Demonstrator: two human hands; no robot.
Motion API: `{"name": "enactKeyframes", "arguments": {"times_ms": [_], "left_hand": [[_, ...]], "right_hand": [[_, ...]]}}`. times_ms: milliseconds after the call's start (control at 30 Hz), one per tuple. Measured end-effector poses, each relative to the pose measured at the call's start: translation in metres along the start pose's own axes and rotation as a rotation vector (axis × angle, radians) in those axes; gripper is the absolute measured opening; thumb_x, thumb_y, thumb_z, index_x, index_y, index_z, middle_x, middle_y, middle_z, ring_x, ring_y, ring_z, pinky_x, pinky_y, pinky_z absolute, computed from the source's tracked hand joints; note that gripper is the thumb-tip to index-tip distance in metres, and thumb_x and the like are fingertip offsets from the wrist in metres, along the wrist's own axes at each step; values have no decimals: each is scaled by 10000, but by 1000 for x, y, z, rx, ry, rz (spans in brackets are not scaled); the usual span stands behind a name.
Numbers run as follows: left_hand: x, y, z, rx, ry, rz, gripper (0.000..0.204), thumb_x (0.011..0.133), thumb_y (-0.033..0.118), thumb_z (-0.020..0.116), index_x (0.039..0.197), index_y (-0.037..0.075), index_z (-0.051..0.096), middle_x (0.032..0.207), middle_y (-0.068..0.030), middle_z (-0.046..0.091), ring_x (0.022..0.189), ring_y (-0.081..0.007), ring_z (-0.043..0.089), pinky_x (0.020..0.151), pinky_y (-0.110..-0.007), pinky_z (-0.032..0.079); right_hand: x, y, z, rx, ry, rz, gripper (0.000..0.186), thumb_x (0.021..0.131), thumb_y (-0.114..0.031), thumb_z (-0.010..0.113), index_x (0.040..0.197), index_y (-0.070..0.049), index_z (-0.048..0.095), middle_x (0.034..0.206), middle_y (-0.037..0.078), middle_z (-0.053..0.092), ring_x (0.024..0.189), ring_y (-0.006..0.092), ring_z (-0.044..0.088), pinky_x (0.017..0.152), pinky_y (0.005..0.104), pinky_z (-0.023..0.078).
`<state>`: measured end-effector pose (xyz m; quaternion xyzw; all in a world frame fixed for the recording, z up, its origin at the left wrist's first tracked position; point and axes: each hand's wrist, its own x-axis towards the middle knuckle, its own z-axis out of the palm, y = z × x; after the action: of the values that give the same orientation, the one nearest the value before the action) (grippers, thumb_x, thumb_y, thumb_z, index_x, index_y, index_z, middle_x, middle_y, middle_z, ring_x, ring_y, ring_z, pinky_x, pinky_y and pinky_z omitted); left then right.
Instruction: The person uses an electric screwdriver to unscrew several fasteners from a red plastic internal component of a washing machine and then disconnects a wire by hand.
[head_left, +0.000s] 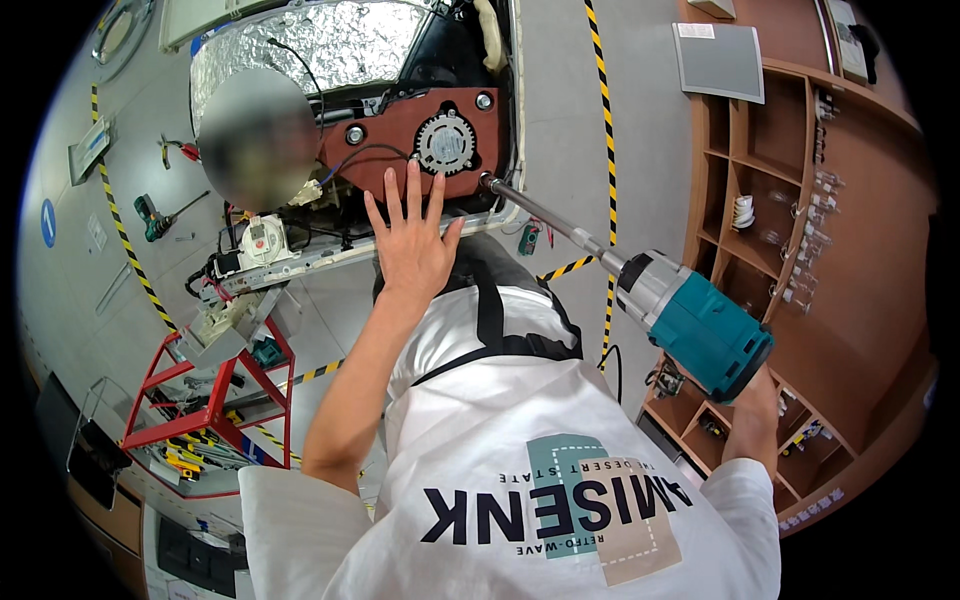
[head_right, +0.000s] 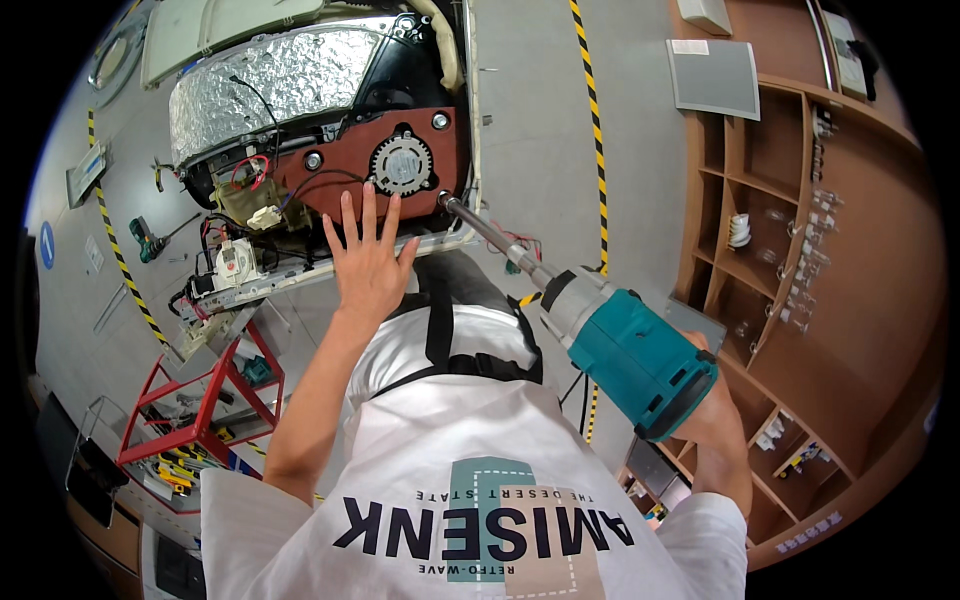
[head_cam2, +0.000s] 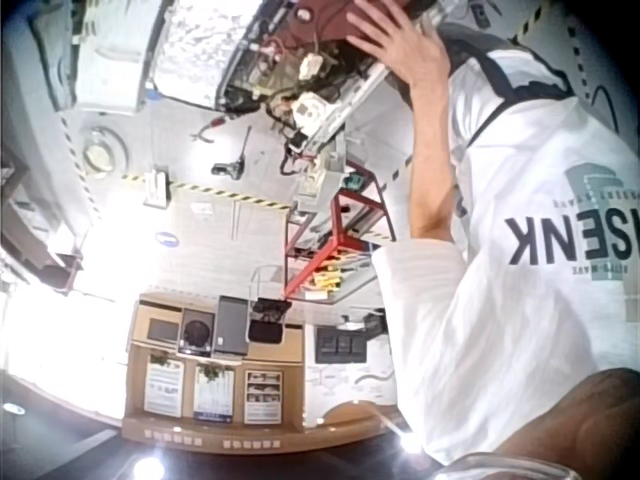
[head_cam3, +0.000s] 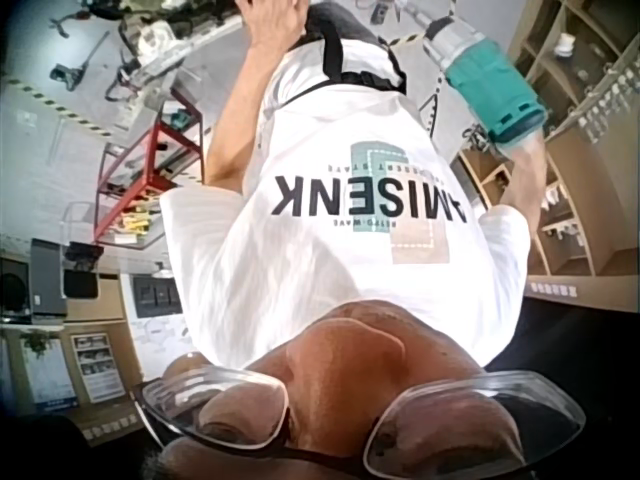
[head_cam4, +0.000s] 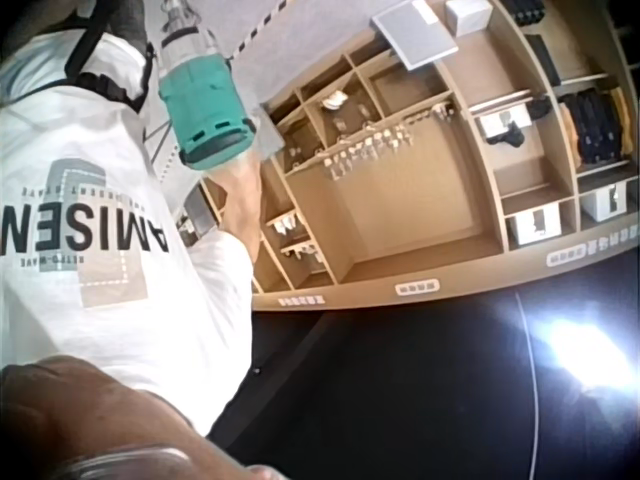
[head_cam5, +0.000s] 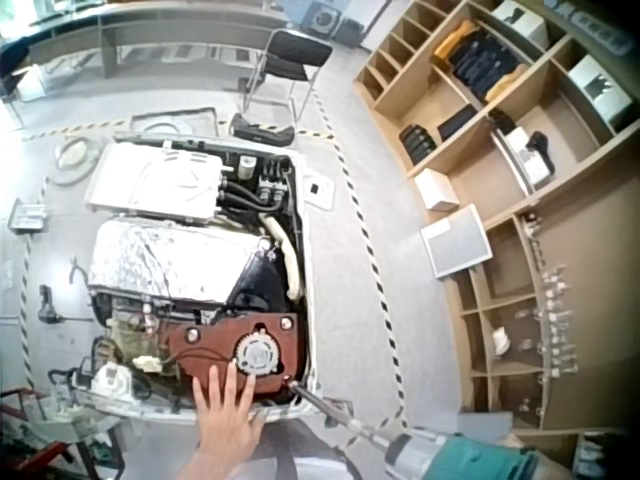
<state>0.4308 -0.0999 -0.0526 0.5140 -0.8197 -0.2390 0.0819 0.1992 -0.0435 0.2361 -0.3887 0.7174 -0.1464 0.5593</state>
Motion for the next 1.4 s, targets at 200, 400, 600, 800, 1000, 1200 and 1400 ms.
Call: {"name": "enactKeyframes", "arguments": {"times_ms": [200,400,600,800,1000,1200,1400], "left_hand": [[-1,1,-1,-9,3,-11,548,842,376,504,1322,132,404,1425,-155,237,1321,-382,153,1022,-581,109],[0,1,-1,-7,0,-4,545,841,372,507,1319,129,408,1424,-159,237,1322,-381,152,1022,-582,110],[-1,0,0,-11,0,-10,544,838,368,513,1318,131,411,1425,-154,237,1323,-375,154,1021,-580,120],[-1,1,-1,-13,-3,-11,549,835,371,516,1318,133,411,1424,-150,241,1323,-372,157,1021,-579,126],[0,1,-1,-6,0,-10,554,832,371,515,1320,131,409,1422,-152,245,1321,-375,162,1022,-579,121],[0,1,-2,-9,13,-11,556,831,374,515,1320,132,408,1424,-151,242,1319,-377,168,1024,-577,117],[-1,0,-3,-27,24,-12,555,826,368,527,1316,132,413,1425,-146,241,1320,-374,164,1027,-571,120]], "right_hand": [[-1,11,-6,15,51,157,259,592,-45,687,826,18,596,679,75,600,564,113,479,555,243,427],[12,-9,-6,-275,36,128,408,535,-115,701,900,27,587,712,159,609,566,262,552,586,277,451],[21,-22,-9,-368,6,151,432,515,-114,700,906,33,591,692,150,618,583,246,603,598,278,459],[21,-18,-7,-445,31,53,419,529,-102,689,914,35,601,659,145,616,558,234,613,569,271,462],[24,-23,-9,-418,-9,44,448,522,-105,689,937,39,602,657,149,614,563,229,618,558,271,461],[20,-21,-14,-357,-20,-40,493,490,-114,685,950,41,601,676,147,617,557,225,616,560,262,460],[10,-6,-41,-276,40,-86,502,489,-117,695,959,32,600,685,134,613,546,216,598,568,258,466]]}}
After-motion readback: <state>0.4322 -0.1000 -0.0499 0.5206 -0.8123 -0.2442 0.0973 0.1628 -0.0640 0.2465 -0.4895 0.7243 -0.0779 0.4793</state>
